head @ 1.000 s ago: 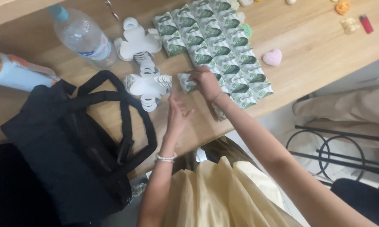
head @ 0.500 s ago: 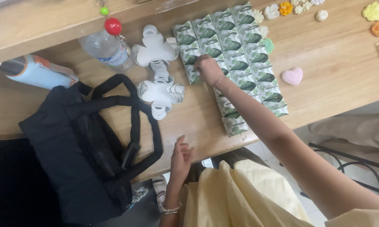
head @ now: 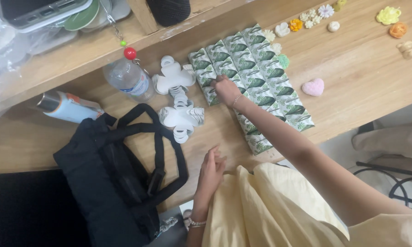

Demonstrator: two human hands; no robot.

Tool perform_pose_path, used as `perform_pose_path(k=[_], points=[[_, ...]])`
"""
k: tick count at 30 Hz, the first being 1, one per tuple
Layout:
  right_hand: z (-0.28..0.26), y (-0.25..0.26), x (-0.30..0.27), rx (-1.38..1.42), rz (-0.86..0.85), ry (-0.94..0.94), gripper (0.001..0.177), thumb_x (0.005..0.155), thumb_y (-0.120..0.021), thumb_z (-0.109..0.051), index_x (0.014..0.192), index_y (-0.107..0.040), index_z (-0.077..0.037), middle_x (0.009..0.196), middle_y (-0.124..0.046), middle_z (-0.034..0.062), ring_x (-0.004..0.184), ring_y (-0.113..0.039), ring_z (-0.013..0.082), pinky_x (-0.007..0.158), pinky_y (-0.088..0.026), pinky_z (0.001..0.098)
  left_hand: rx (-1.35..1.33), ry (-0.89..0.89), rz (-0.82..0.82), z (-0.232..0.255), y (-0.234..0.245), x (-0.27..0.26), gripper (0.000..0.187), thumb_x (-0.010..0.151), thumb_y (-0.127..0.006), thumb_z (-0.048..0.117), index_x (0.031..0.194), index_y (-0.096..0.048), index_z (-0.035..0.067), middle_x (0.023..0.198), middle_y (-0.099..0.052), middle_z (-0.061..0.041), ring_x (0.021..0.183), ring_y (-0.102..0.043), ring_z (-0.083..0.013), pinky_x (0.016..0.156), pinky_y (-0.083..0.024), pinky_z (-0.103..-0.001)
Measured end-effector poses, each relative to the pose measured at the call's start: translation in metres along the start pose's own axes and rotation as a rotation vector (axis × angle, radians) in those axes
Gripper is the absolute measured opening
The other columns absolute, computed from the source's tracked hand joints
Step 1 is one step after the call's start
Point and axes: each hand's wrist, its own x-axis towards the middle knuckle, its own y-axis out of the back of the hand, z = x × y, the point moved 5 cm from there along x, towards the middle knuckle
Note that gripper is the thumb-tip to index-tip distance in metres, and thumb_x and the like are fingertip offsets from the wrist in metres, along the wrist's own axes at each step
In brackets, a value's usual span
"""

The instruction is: Packaging flower-shaped candles into small plastic bags and decorative paper boxes.

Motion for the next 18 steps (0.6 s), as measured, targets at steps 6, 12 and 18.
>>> perform_pose_path(k=[6, 12, 18], points=[[-0.028, 0.122, -0.090, 0.331, 0.276, -0.227, 0.025, 0.084, -0.070, -0.004, 0.108, -0.074, -0.007, 0.106, -0.066, 0.0134, 0.102, -0.064, 0.0356, 0.084, -0.055, 0.0446, 0.075, -0.007, -0.127, -0.013, 0.012, -0.007, 0.053, 0.089, -0.072, 0.011, 0.138, -0.050, 0.009, 0.117, -0.067, -0.017, 0.090, -0.073, -0.0277, 0.079, -0.059, -0.039], [-0.006, 0.133, -0.240, 0.512, 0.338, -0.537, 0.018, 0.089, -0.064, 0.003, 0.101, -0.076, -0.004, 0.103, -0.077, 0.0130, 0.091, -0.075, 0.0258, 0.077, -0.061, 0.0358, 0.102, -0.164, -0.275, -0.024, 0.004, -0.003, 0.037, 0.088, -0.068, 0.005, 0.124, -0.058, 0.003, 0.117, -0.069, -0.017, 0.095, -0.074, -0.0287, 0.083, -0.059, -0.038], [-0.010, 0.148, -0.343, 0.472, 0.173, -0.822, 0.019, 0.091, -0.065, -0.003, 0.107, -0.075, -0.006, 0.093, -0.077, 0.0136, 0.079, -0.076, 0.0240, 0.075, -0.059, 0.0349, 0.129, -0.260, -0.500, -0.013, -0.021, 0.000, 0.026, 0.088, -0.069, 0.006, 0.113, -0.062, 0.001, 0.113, -0.069, -0.016, 0.096, -0.073, -0.0293, 0.083, -0.059, -0.038]])
